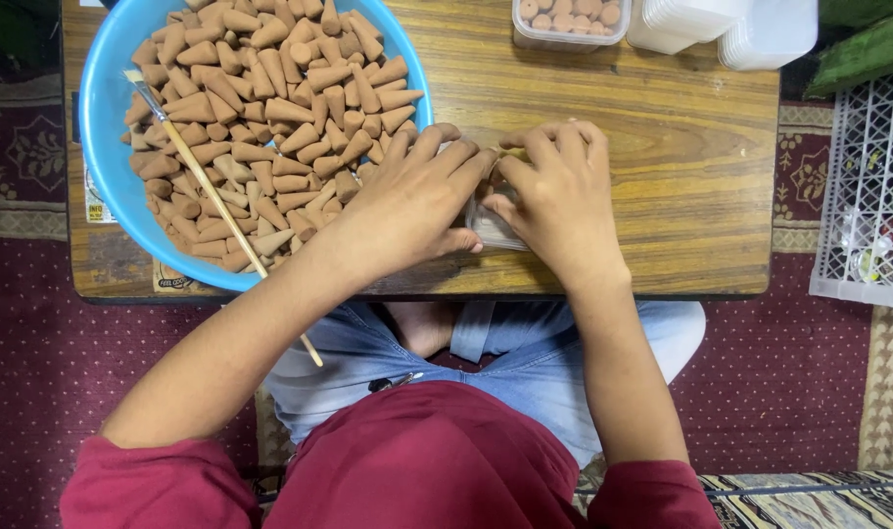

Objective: A person is sitting on the floor, picking up incense cones from a large bowl, applying a coating to their tips with a brush, and placing them into a small plastic container.

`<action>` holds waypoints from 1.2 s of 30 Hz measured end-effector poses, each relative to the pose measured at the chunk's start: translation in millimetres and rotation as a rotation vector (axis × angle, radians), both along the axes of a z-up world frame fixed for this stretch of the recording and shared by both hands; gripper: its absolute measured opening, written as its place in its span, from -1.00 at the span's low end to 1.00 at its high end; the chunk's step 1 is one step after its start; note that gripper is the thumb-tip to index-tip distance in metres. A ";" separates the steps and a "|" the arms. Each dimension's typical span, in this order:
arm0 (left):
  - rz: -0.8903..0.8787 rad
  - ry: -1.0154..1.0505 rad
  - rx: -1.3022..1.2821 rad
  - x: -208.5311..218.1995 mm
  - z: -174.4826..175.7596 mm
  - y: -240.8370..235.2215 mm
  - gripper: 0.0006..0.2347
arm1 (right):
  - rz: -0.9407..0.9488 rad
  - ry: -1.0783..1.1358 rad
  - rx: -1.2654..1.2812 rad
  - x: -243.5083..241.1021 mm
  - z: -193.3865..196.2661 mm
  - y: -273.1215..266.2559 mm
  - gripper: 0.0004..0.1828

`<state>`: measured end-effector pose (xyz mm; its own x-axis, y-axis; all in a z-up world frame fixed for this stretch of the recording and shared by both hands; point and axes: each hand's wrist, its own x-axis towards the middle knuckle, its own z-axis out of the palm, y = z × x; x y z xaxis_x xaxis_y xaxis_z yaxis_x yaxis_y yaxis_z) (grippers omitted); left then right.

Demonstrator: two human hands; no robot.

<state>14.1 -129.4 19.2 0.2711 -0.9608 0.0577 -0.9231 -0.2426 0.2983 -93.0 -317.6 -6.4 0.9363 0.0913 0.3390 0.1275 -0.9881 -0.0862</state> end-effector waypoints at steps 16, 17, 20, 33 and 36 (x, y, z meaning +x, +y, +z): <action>0.002 -0.008 0.001 -0.5 -4.6 -1.3 -0.27 | -0.127 0.236 0.245 5.6 8.2 -2.9 -0.46; -0.003 -0.003 -0.004 -0.3 -4.0 -1.1 -0.27 | -0.141 0.263 0.273 6.0 9.7 -1.8 -0.44; -0.006 0.002 -0.009 -0.6 -5.0 -0.5 -0.28 | -0.144 0.311 0.311 6.2 10.5 -2.2 -0.43; 0.002 -0.003 -0.032 -1.8 -5.4 0.4 -0.26 | -0.074 0.332 0.255 7.7 -1.7 -9.6 -0.51; 0.005 0.015 -0.027 -1.1 -4.4 0.2 -0.26 | -0.091 0.293 0.202 8.3 -7.1 -8.4 -0.56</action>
<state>13.0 -129.2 14.8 0.2769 -0.9576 0.0799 -0.9172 -0.2386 0.3190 -84.8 -326.0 -13.6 0.9976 -0.0385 0.0578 -0.0193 -0.9535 -0.3006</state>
